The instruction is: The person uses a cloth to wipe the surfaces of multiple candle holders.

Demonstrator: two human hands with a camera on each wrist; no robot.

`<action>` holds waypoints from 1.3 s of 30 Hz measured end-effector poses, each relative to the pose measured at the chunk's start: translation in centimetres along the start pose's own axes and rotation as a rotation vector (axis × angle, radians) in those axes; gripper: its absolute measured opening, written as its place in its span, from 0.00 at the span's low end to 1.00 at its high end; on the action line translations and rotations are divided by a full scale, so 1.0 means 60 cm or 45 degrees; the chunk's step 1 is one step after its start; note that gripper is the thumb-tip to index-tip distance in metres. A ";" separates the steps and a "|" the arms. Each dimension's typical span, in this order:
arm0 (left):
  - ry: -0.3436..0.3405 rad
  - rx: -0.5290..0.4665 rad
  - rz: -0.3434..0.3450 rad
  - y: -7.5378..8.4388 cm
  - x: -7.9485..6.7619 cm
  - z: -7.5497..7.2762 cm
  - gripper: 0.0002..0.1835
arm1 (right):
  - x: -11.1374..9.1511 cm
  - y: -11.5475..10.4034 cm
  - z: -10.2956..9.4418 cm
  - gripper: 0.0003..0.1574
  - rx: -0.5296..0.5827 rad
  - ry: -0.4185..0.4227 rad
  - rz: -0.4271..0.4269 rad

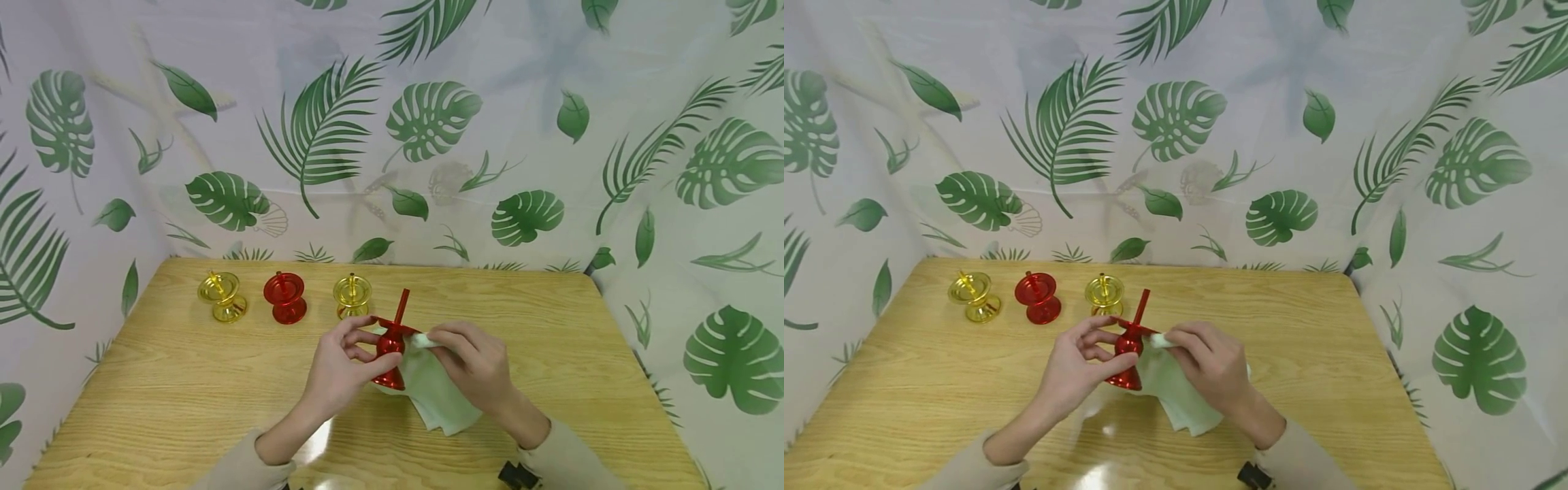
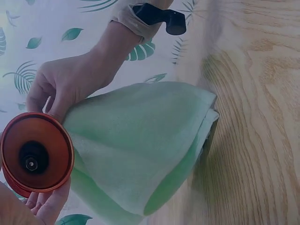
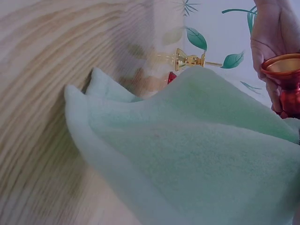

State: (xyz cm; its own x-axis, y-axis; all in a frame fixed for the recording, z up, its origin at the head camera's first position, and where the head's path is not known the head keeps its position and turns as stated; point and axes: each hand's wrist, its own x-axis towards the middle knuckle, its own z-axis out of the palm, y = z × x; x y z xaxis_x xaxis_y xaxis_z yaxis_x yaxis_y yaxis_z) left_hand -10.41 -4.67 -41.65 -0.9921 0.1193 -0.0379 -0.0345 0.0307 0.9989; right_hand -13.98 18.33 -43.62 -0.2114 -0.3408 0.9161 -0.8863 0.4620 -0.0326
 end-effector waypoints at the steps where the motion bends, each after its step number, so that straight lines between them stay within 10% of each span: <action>1: 0.002 0.001 0.002 0.000 0.000 0.001 0.34 | 0.000 0.000 0.000 0.16 0.005 0.005 0.005; 18: 0.173 0.456 0.213 -0.012 -0.002 0.018 0.36 | 0.048 -0.035 0.015 0.16 -0.043 -0.128 0.012; 31: 0.130 0.280 0.105 -0.010 0.003 0.011 0.36 | 0.032 -0.032 0.001 0.18 -0.033 -0.139 0.090; 39: 0.166 0.306 0.246 -0.009 0.005 0.003 0.36 | 0.017 -0.027 -0.002 0.17 0.017 -0.037 0.084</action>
State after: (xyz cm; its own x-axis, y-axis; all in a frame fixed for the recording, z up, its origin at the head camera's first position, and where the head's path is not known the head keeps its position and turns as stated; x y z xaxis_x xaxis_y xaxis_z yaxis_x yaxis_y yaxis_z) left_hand -10.65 -4.46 -42.19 -0.9851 0.0182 0.1709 0.1698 0.2553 0.9518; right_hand -12.70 17.35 -42.60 -0.2811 -0.3339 0.8997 -0.8753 0.4736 -0.0977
